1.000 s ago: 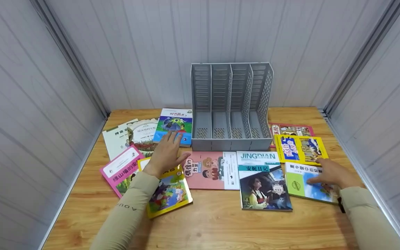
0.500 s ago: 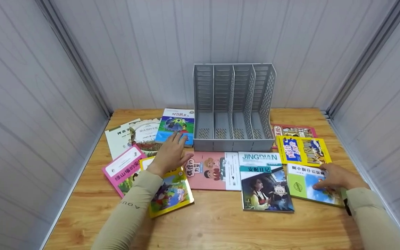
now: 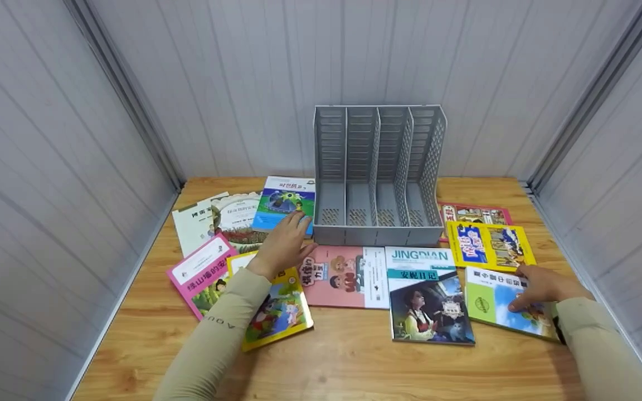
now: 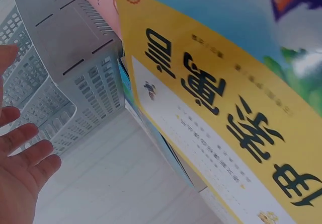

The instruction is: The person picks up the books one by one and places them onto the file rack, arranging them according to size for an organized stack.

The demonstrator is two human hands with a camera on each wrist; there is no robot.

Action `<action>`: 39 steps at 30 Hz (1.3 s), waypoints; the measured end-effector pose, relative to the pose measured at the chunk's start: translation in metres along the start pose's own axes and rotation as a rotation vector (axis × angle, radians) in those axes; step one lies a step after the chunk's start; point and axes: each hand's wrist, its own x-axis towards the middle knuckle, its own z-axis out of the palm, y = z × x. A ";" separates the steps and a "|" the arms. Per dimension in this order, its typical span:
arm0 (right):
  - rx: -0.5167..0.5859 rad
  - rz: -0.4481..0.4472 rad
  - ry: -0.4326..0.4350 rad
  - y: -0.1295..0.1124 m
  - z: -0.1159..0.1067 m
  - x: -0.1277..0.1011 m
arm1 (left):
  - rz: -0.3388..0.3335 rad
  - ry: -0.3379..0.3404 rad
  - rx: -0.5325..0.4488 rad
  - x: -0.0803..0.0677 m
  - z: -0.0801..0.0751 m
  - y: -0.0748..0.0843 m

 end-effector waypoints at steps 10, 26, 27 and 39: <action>-0.012 0.072 -0.048 0.004 0.001 0.000 | -0.018 0.010 -0.023 0.017 0.008 0.012; -0.023 0.125 -0.049 0.000 -0.004 0.001 | 0.013 -0.092 0.036 0.047 0.026 0.034; -0.023 0.116 -0.047 0.000 -0.004 0.000 | 0.015 -0.107 0.045 0.049 0.028 0.035; -0.059 0.035 0.021 -0.001 -0.010 -0.006 | 0.045 -0.158 0.128 0.061 0.044 0.034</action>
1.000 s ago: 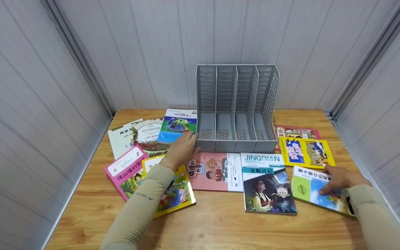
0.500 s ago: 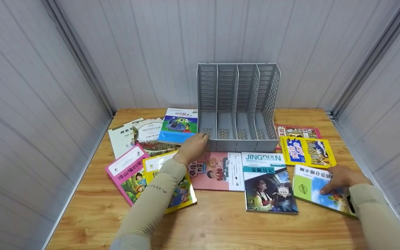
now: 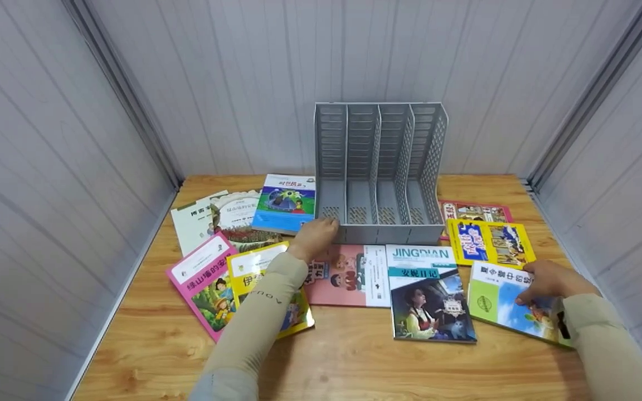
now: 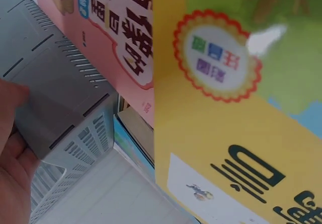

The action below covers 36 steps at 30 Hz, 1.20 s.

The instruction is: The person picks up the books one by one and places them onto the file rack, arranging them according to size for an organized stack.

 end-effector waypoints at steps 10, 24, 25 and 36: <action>-0.021 -0.054 0.012 -0.008 -0.018 -0.002 | -0.024 0.050 -0.042 0.004 0.001 -0.002; 0.018 -0.152 0.106 -0.016 -0.033 -0.006 | -0.042 0.038 -0.106 0.005 0.002 0.000; 0.017 -0.141 0.111 -0.017 -0.033 -0.006 | -0.042 0.040 -0.108 0.005 0.002 0.000; 0.118 -0.111 0.112 -0.024 -0.033 -0.011 | -0.046 0.054 -0.118 0.004 0.001 0.000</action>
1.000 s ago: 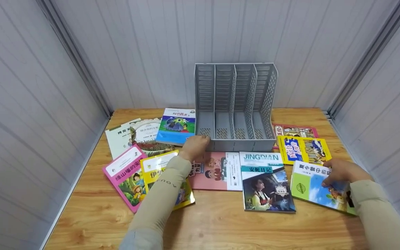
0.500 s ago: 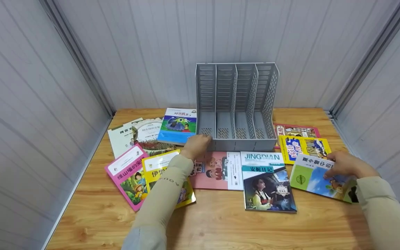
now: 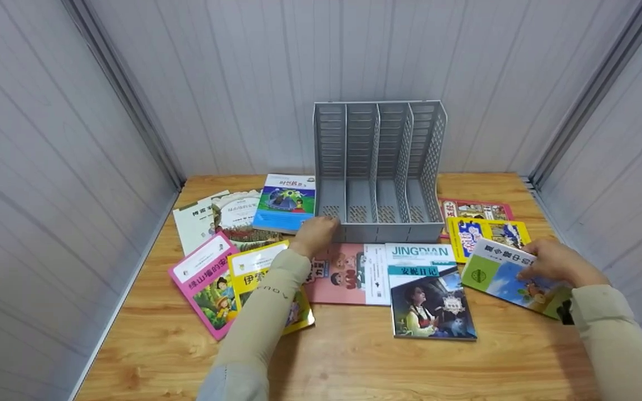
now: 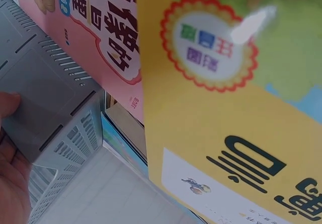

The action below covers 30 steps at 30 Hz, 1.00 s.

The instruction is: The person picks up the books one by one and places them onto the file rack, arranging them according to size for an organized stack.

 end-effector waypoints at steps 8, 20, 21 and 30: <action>0.025 -0.032 0.042 -0.009 -0.011 -0.006 | -0.016 -0.008 -0.010 0.000 0.000 0.001; -0.014 -0.046 0.203 -0.026 -0.033 -0.016 | -0.061 -0.040 -0.043 0.000 -0.001 0.003; -0.001 -0.035 0.210 -0.028 -0.034 -0.016 | -0.060 -0.040 -0.043 0.000 -0.001 0.003; -0.005 -0.056 0.421 -0.048 -0.024 -0.011 | -0.054 -0.035 -0.049 0.001 0.000 0.002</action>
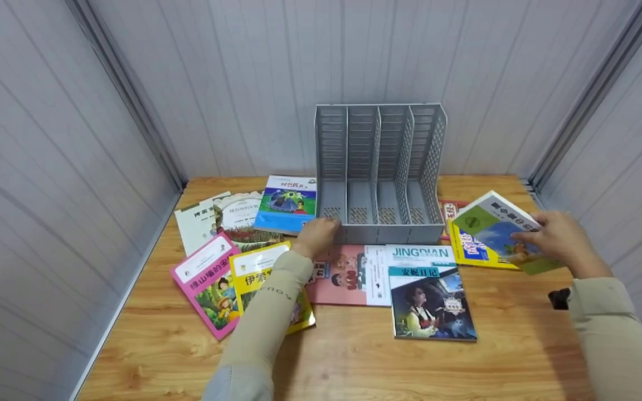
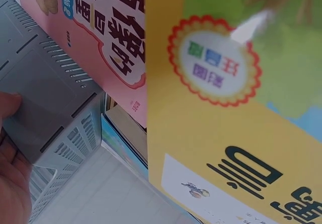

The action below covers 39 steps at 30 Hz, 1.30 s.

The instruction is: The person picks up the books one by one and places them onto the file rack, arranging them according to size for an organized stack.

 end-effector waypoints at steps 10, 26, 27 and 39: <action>0.107 -0.087 0.294 -0.020 0.015 -0.004 | 0.015 0.009 0.006 0.001 0.003 0.000; 0.476 -0.093 0.394 -0.052 0.032 0.005 | 0.022 -0.020 -0.006 0.004 -0.006 -0.001; 0.494 -0.083 0.384 -0.054 0.032 0.006 | 0.017 -0.022 -0.007 0.004 -0.006 -0.001; 0.711 -0.087 0.280 -0.076 0.043 0.009 | -0.011 -0.036 -0.056 0.004 -0.006 -0.001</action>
